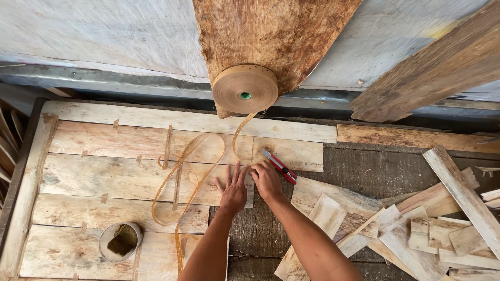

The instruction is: Trimming thin wood veneer strips using a utility knife on a wooden workbench.

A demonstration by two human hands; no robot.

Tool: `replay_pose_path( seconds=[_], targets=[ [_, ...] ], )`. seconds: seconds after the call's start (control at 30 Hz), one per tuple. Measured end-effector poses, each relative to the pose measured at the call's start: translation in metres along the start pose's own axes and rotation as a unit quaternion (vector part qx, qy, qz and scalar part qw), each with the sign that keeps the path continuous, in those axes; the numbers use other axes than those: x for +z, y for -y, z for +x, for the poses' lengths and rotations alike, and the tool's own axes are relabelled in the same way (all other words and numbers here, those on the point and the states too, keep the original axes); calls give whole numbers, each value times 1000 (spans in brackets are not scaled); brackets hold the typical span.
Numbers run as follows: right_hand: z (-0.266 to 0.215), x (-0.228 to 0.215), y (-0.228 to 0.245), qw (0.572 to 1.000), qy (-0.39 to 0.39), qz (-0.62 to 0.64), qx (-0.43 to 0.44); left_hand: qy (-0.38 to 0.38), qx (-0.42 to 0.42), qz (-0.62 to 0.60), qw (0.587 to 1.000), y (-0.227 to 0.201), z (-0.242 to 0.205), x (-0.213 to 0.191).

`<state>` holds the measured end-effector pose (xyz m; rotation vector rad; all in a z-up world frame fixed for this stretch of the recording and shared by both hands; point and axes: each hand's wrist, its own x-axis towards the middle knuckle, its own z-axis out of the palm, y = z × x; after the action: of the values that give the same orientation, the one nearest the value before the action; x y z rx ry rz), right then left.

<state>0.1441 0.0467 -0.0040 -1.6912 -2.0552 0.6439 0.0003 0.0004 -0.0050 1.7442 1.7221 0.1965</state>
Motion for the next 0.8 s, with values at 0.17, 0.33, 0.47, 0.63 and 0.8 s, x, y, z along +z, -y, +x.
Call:
replay_pose_path(
  seconds=[0.17, 0.33, 0.47, 0.63, 0.8],
  targets=[
    [0, -2, 6, 1000, -21, -5, 14, 13, -6, 0, 1000, -6, -3, -9],
    [-8, 44, -46, 998, -32, -33, -34, 9, -1, -2, 1000, -1, -1, -3],
    [-22, 15, -35, 992, -77, 71, 65, 9, 2, 12, 1000, -1, -3, -3],
    [-20, -14, -13, 991, -99, 86, 38, 10, -1, 15, 1000, -3, -2, -5],
    [-15, -7, -22, 999, -17, 27, 32, 3, 2, 5, 1000, 0, -1, -1]
  ],
)
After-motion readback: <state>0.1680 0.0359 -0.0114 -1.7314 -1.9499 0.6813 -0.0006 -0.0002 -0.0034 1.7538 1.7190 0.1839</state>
